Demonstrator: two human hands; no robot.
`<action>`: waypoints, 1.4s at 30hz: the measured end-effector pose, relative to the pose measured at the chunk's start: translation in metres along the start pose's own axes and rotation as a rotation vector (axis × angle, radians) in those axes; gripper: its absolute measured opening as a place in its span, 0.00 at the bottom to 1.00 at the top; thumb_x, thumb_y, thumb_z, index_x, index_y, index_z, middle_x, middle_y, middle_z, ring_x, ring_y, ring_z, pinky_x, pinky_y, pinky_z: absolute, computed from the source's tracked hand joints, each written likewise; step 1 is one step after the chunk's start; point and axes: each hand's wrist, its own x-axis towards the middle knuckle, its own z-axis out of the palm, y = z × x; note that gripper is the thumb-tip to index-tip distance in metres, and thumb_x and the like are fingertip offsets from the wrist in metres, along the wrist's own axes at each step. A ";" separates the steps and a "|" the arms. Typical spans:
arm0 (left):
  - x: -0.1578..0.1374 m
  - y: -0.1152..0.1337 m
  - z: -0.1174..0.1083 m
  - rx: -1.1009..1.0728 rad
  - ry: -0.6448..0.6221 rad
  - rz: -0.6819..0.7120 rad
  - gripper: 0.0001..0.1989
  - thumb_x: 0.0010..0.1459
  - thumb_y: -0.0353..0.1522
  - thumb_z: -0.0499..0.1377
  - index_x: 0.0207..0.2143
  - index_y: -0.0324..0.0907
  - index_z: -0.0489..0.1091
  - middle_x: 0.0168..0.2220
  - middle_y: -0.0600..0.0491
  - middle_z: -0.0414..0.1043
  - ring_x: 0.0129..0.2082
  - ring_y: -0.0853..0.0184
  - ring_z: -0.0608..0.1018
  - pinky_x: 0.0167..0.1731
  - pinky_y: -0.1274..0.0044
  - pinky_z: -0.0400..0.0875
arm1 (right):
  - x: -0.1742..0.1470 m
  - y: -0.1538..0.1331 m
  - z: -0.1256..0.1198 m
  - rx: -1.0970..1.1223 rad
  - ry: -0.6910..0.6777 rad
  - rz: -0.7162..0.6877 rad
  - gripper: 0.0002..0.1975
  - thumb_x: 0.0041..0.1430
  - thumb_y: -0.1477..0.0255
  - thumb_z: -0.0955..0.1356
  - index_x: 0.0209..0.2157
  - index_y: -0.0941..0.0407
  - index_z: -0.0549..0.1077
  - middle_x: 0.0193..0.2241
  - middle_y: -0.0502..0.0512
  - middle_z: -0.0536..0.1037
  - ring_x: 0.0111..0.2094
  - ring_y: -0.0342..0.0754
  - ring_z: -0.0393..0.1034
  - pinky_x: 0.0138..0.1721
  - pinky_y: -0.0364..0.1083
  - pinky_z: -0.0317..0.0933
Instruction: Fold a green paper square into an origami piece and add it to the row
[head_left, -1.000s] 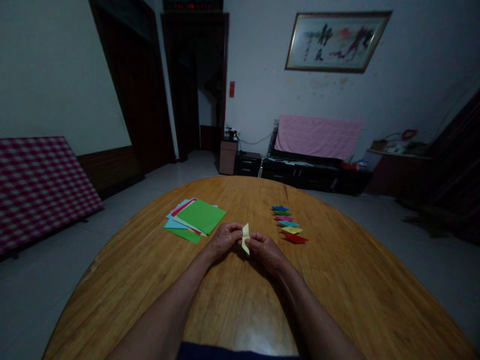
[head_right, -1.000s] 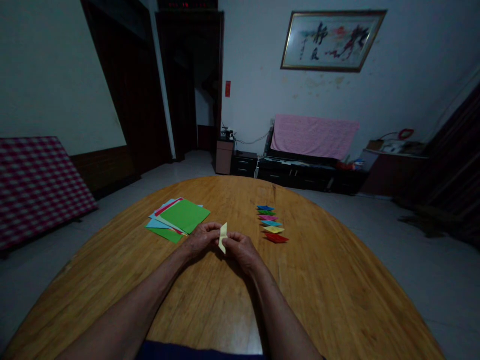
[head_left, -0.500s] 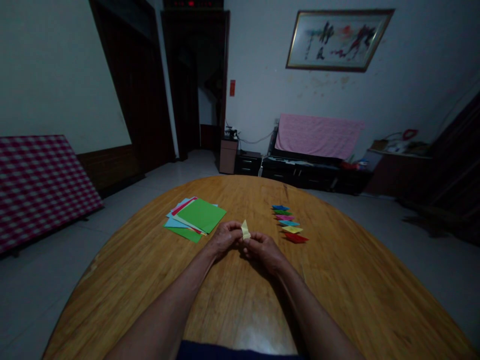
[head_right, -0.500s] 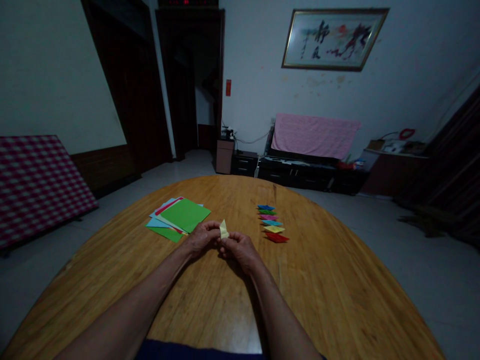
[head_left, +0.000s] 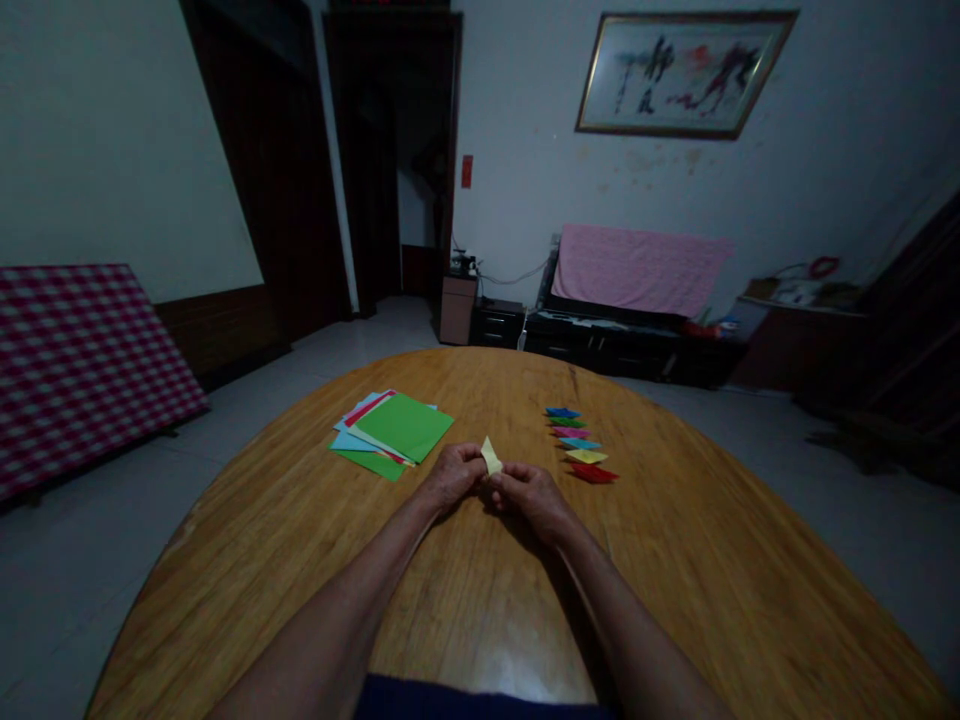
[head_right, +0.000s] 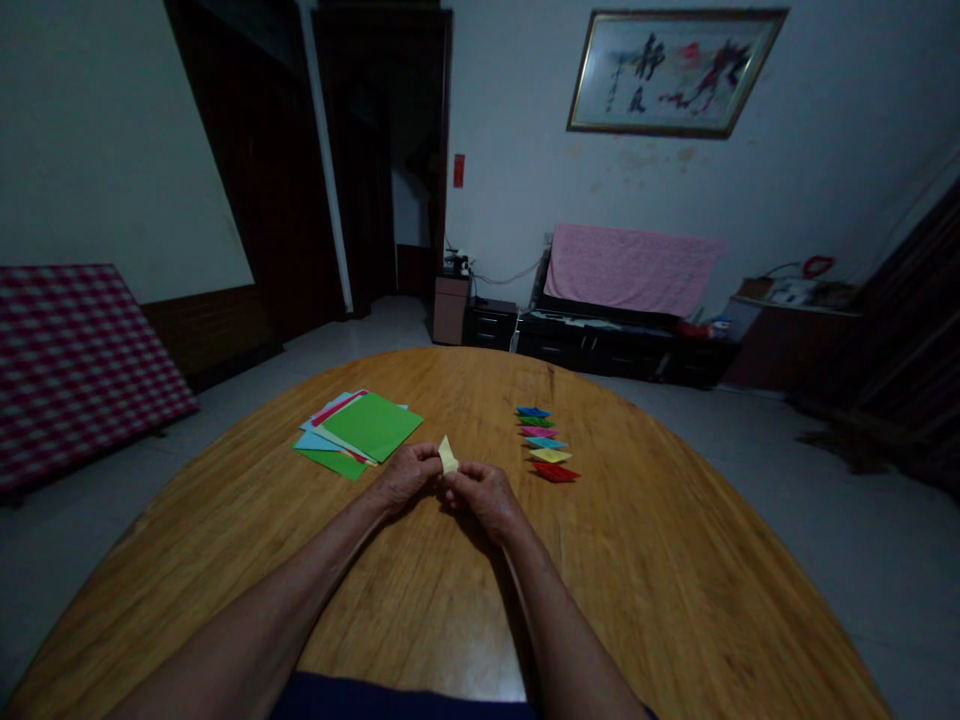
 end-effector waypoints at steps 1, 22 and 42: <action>0.001 -0.001 0.002 0.002 0.019 0.012 0.05 0.41 0.29 0.60 0.23 0.35 0.69 0.17 0.58 0.65 0.16 0.76 0.64 0.17 0.82 0.56 | 0.000 0.000 -0.001 -0.004 0.008 -0.008 0.13 0.42 0.65 0.75 0.26 0.61 0.74 0.16 0.46 0.69 0.19 0.38 0.61 0.27 0.42 0.60; 0.003 -0.002 -0.011 -0.011 -0.087 -0.005 0.08 0.40 0.27 0.60 0.28 0.36 0.70 0.21 0.57 0.68 0.18 0.76 0.66 0.19 0.82 0.57 | 0.007 0.001 -0.014 -0.023 -0.019 0.031 0.11 0.46 0.70 0.71 0.33 0.60 0.76 0.26 0.56 0.79 0.26 0.42 0.73 0.27 0.39 0.62; -0.006 0.008 -0.012 -0.058 -0.153 -0.069 0.19 0.37 0.24 0.61 0.37 0.39 0.69 0.25 0.57 0.70 0.20 0.75 0.69 0.22 0.82 0.59 | 0.010 -0.001 -0.015 -0.354 0.077 -0.185 0.10 0.48 0.72 0.66 0.33 0.56 0.78 0.25 0.53 0.78 0.27 0.46 0.72 0.30 0.44 0.61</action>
